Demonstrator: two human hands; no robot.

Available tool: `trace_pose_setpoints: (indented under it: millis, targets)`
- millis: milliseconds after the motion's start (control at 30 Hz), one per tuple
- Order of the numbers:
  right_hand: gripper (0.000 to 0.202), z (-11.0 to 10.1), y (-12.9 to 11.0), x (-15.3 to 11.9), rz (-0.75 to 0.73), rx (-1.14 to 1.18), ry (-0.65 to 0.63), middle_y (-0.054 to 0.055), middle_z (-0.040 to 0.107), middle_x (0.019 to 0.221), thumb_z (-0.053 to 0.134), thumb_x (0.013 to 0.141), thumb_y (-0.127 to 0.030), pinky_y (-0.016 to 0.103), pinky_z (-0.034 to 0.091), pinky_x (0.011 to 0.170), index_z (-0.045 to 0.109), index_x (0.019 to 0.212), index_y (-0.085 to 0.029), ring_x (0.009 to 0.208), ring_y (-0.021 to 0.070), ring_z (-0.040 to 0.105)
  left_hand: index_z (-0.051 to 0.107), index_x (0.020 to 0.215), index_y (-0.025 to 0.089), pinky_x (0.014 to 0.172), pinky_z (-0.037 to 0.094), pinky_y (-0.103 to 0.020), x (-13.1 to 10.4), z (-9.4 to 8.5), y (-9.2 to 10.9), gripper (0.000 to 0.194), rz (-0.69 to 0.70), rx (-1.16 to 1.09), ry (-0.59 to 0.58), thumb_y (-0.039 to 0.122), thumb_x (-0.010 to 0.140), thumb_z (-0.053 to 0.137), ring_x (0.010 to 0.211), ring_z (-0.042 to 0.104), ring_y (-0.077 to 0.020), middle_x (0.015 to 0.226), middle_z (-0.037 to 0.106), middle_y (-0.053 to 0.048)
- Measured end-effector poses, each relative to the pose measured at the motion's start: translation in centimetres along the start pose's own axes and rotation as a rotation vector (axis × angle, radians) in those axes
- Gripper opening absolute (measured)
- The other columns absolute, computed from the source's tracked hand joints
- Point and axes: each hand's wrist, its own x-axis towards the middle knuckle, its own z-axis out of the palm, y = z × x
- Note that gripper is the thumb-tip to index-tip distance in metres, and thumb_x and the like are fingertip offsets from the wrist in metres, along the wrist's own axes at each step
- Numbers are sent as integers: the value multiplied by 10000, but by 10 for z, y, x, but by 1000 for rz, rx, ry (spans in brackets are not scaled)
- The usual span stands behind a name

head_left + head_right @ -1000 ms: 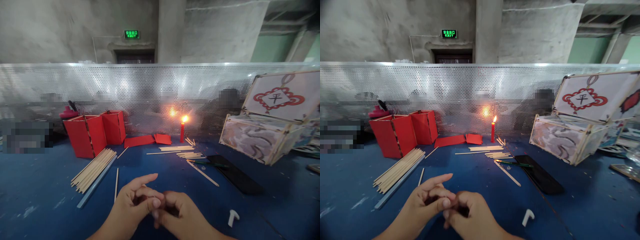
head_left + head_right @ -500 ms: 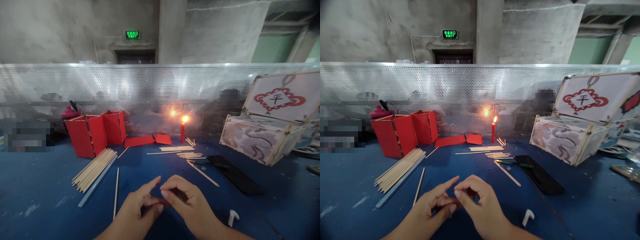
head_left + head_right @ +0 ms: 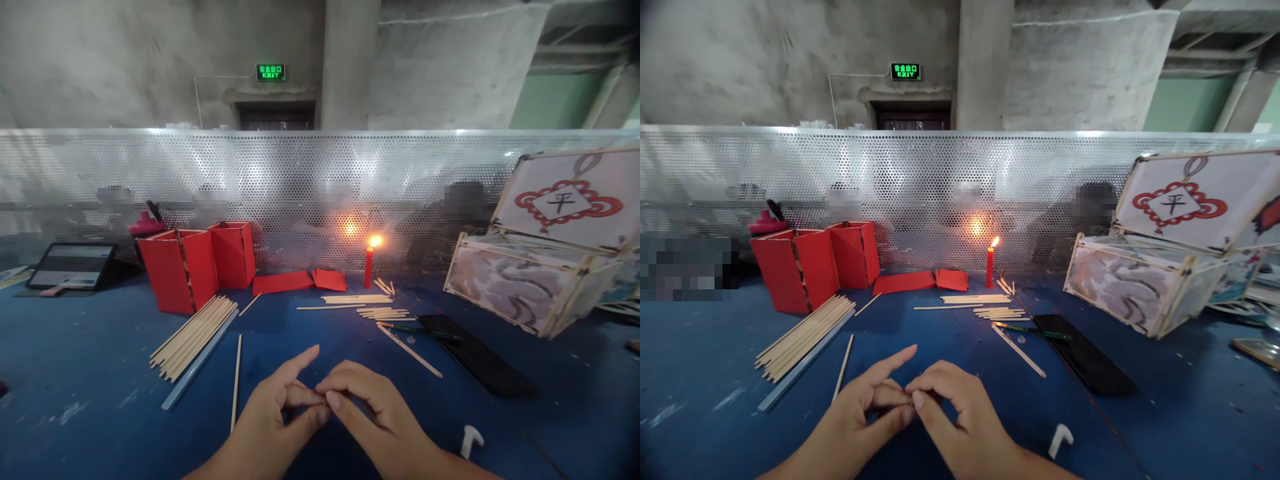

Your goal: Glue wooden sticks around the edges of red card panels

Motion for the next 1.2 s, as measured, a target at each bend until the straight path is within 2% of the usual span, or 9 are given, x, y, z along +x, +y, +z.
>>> trace_pose_setpoints:
  millis: [133, 233, 367, 467, 667, 800, 867, 1000, 1200]
  targets:
    - [211, -2, 0, 3, -115, -34, -15, 83, 741, 843, 602, 941, -304, 307, 544, 694, 767, 1017, -196, 763, 185, 679, 349, 1540, 129, 903, 467, -373, 0, -1, -3, 851, -11, -105, -14, 516, 850, 662, 870, 681, -257, 848, 774, -59]
    - [180, -4, 1, 6, -101, -62, -31, 72, 749, 848, 659, 918, -324, 305, 546, 694, 793, 986, -225, 755, 181, 680, 314, 1555, 150, 933, 447, -380, 1, 0, -15, 838, -26, -201, -50, 447, 852, 661, 948, 678, -261, 946, 790, -78]
    - [161, -5, 6, 8, 12, -14, 11, 52, 744, 856, 662, 916, -328, 304, 537, 712, 800, 885, -249, 775, 182, 680, 425, 1502, 236, 918, 443, -368, 4, 3, -32, 772, -10, -368, -29, 251, 767, 663, 1000, 677, -246, 1060, 798, -63]
    - [196, -8, 10, 10, 166, 46, 98, 24, 702, 765, 639, 906, -350, 290, 507, 664, 748, 796, -231, 705, 169, 637, 495, 1448, 260, 944, 442, -381, 5, 2, -32, 757, -5, -443, -17, 173, 712, 647, 1072, 668, -253, 1085, 802, -60]
    - [221, -12, 18, 15, 320, 38, 120, -10, 615, 639, 662, 843, -396, 274, 447, 594, 664, 722, -211, 609, 149, 550, 620, 1278, 281, 878, 486, -363, 3, -2, -17, 461, 6, -400, 72, 312, 824, 696, 982, 694, -241, 992, 808, -40]
    - [166, -8, 15, 12, 219, -10, 44, 3, 668, 695, 740, 797, -327, 285, 468, 648, 686, 686, -216, 666, 163, 595, 704, 1082, 250, 851, 498, -338, 4, -3, -11, 325, 24, -371, 202, 385, 791, 757, 908, 695, -228, 905, 789, -31]
    - [133, -6, 12, 9, 123, -17, -18, 16, 714, 768, 679, 858, -293, 296, 483, 711, 727, 752, -229, 730, 174, 637, 722, 1015, 238, 822, 505, -326, 5, -4, -8, 288, 3, -360, 227, 391, 776, 766, 885, 690, -221, 915, 780, -36]
    - [324, -6, 7, 5, 116, -37, -66, 36, 720, 764, 461, 992, -342, 292, 483, 694, 706, 822, -215, 713, 172, 658, 734, 932, 231, 781, 505, -302, 4, -3, -5, 211, 5, -314, 188, 392, 795, 741, 866, 681, -212, 892, 769, -35]
    - [431, -9, 5, 3, 236, 17, -122, 12, 640, 581, 409, 998, -471, 273, 445, 599, 588, 700, -217, 563, 155, 614, 723, 938, 240, 824, 504, -286, -2, -3, -7, 163, 72, -164, 77, 370, 904, 631, 910, 678, -212, 937, 750, -41]
